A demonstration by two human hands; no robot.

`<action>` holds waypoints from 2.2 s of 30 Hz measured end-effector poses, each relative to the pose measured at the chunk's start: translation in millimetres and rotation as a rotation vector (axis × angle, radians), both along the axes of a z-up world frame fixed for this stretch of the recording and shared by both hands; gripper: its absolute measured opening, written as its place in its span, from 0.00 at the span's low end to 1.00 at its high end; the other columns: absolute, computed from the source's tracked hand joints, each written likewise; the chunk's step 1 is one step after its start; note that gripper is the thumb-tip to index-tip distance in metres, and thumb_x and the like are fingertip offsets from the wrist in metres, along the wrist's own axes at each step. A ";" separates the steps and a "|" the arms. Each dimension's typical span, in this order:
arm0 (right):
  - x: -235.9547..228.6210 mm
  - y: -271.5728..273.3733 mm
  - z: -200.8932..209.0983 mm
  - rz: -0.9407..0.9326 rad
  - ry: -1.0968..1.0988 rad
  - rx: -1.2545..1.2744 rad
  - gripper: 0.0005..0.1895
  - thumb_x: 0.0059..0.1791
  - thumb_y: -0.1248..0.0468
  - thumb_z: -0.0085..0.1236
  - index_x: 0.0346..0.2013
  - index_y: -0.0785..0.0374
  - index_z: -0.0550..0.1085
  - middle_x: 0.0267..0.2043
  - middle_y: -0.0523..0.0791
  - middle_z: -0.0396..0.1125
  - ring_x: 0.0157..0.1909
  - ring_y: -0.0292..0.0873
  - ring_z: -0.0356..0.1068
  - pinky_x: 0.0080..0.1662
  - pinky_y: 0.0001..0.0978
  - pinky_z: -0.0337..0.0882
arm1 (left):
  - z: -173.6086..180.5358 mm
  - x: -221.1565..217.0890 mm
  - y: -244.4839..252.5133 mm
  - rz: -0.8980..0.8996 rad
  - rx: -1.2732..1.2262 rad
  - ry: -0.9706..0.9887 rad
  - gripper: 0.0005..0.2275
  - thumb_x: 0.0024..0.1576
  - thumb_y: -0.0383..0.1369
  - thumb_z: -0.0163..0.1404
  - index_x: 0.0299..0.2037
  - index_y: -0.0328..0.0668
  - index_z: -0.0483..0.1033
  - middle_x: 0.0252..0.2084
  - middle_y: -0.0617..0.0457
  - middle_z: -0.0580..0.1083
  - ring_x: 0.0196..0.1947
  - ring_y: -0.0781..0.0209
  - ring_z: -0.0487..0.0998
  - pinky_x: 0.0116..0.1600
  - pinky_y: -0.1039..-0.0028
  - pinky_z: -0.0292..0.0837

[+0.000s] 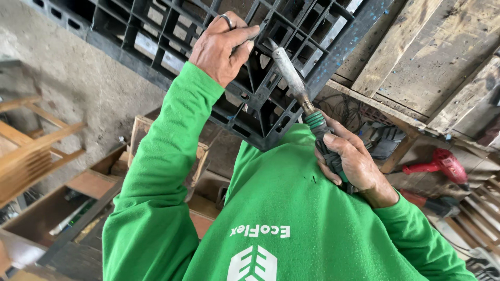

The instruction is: The person uses a soldering iron to melt and smooth the edges of a black plastic crate. They hold the crate with one hand and apply the hot tip along the grid lines, then set the tool down on the workbench.

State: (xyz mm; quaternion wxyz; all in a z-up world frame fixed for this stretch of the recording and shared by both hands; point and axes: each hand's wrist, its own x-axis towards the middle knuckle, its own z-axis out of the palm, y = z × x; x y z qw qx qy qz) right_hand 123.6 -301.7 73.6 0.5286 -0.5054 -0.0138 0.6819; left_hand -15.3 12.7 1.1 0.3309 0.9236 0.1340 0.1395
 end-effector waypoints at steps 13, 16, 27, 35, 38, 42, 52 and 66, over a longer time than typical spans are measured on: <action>-60.3 12.6 6.2 -0.175 -0.071 -0.168 0.38 0.51 0.56 0.45 0.76 0.62 0.56 0.25 0.45 0.62 0.12 0.35 0.56 0.17 0.25 0.56 | -37.5 -2.8 32.7 -0.075 -0.449 -0.132 0.15 0.65 0.40 0.60 0.55 0.39 0.83 0.46 0.54 0.72 0.40 0.66 0.73 0.46 0.76 0.75; -71.9 18.4 5.2 -0.220 -0.072 -0.167 0.38 0.50 0.56 0.46 0.76 0.62 0.56 0.26 0.46 0.63 0.13 0.35 0.56 0.17 0.26 0.57 | -42.7 -4.3 35.7 -0.109 -0.463 -0.188 0.12 0.64 0.37 0.63 0.54 0.40 0.83 0.47 0.54 0.72 0.44 0.65 0.75 0.49 0.77 0.78; -97.3 29.8 5.9 -0.262 -0.097 -0.184 0.37 0.51 0.56 0.44 0.76 0.60 0.55 0.26 0.46 0.62 0.13 0.35 0.55 0.16 0.26 0.57 | -57.3 -5.8 38.6 -0.122 -0.438 -0.239 0.10 0.61 0.29 0.66 0.51 0.42 0.84 0.45 0.56 0.73 0.45 0.64 0.78 0.51 0.76 0.81; -113.3 35.8 7.7 -0.302 -0.074 -0.173 0.36 0.52 0.57 0.42 0.76 0.59 0.55 0.26 0.46 0.62 0.13 0.35 0.56 0.16 0.26 0.58 | -50.4 -4.9 32.8 -0.123 -0.537 -0.234 0.10 0.61 0.23 0.63 0.51 0.41 0.83 0.45 0.55 0.71 0.44 0.65 0.76 0.50 0.77 0.79; -122.4 39.1 6.0 -0.337 -0.054 -0.168 0.35 0.52 0.57 0.41 0.76 0.58 0.55 0.26 0.46 0.62 0.13 0.35 0.56 0.16 0.25 0.58 | -49.0 -6.3 32.2 -0.125 -0.460 -0.220 0.11 0.60 0.21 0.63 0.51 0.42 0.83 0.44 0.56 0.72 0.45 0.65 0.77 0.51 0.77 0.81; -136.5 42.9 7.7 -0.351 -0.082 -0.177 0.34 0.53 0.58 0.40 0.76 0.58 0.55 0.27 0.45 0.63 0.13 0.35 0.57 0.17 0.25 0.59 | -50.2 -8.4 36.8 -0.163 -0.303 -0.234 0.11 0.58 0.21 0.64 0.50 0.42 0.83 0.43 0.55 0.72 0.43 0.63 0.76 0.48 0.76 0.79; -176.3 63.5 8.4 -0.462 -0.136 -0.136 0.34 0.55 0.57 0.38 0.77 0.58 0.55 0.28 0.45 0.63 0.14 0.35 0.56 0.18 0.25 0.58 | -57.6 -7.2 42.9 -0.198 -0.263 -0.278 0.11 0.57 0.24 0.65 0.49 0.44 0.83 0.41 0.57 0.73 0.43 0.60 0.76 0.47 0.72 0.77; -189.6 70.9 0.6 -0.518 -0.152 -0.141 0.33 0.54 0.58 0.40 0.76 0.57 0.56 0.28 0.45 0.63 0.14 0.35 0.57 0.18 0.24 0.58 | -62.0 -7.2 41.6 -0.183 -0.192 -0.296 0.09 0.58 0.29 0.64 0.48 0.47 0.83 0.41 0.59 0.74 0.45 0.59 0.75 0.48 0.72 0.77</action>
